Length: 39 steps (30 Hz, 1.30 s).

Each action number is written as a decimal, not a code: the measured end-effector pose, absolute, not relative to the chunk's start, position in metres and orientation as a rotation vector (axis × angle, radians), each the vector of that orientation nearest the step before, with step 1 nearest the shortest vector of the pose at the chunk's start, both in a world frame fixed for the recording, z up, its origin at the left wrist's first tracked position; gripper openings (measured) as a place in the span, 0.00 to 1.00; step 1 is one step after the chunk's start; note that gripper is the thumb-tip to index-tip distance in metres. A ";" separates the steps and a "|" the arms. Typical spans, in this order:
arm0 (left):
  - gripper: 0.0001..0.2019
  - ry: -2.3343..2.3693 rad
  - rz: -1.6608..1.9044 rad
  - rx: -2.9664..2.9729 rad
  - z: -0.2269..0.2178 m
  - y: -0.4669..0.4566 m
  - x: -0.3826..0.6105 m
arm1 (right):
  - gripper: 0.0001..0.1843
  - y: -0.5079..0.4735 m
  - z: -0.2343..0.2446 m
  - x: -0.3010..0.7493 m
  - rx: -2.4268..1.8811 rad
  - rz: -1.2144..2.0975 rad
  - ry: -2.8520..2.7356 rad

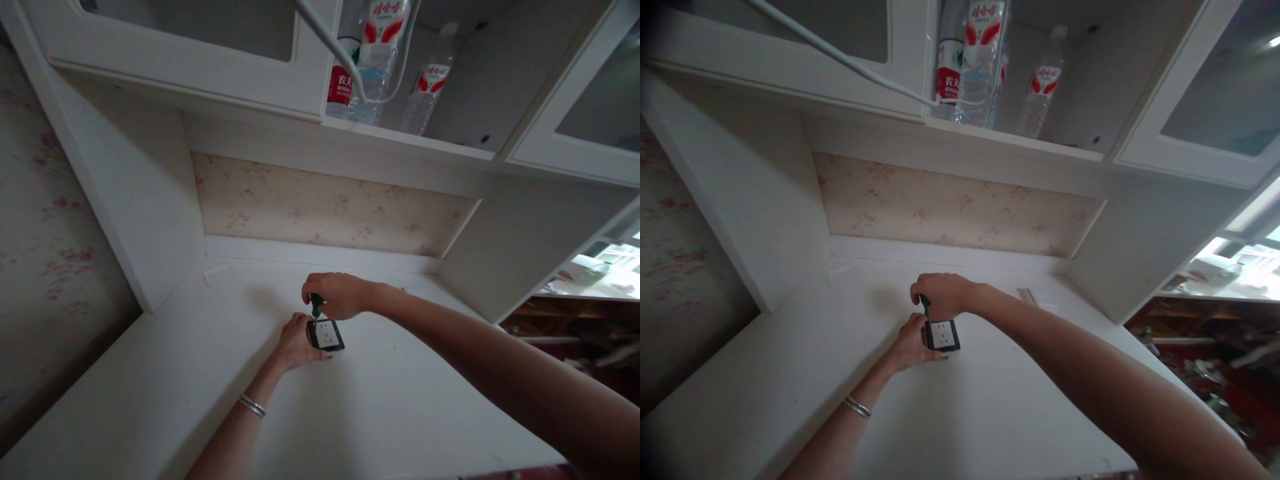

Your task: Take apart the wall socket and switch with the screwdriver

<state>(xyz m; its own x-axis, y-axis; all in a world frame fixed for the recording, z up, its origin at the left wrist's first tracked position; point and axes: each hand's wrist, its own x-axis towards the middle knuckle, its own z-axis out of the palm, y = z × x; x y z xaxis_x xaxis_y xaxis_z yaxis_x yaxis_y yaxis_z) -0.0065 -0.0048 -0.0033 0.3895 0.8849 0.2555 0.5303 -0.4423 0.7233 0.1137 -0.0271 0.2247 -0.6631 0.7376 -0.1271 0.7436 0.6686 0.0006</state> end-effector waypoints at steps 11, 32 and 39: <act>0.38 1.181 1.003 2.136 -0.002 -0.004 -0.005 | 0.08 -0.040 0.228 0.126 1.522 0.185 2.865; 0.34 1.123 0.950 2.131 0.009 -0.011 -0.005 | 0.20 -0.094 0.091 0.234 3.168 -1.401 2.542; 0.34 1.205 0.866 2.173 0.012 -0.013 -0.003 | 0.17 -0.101 0.114 0.217 3.037 -1.150 2.737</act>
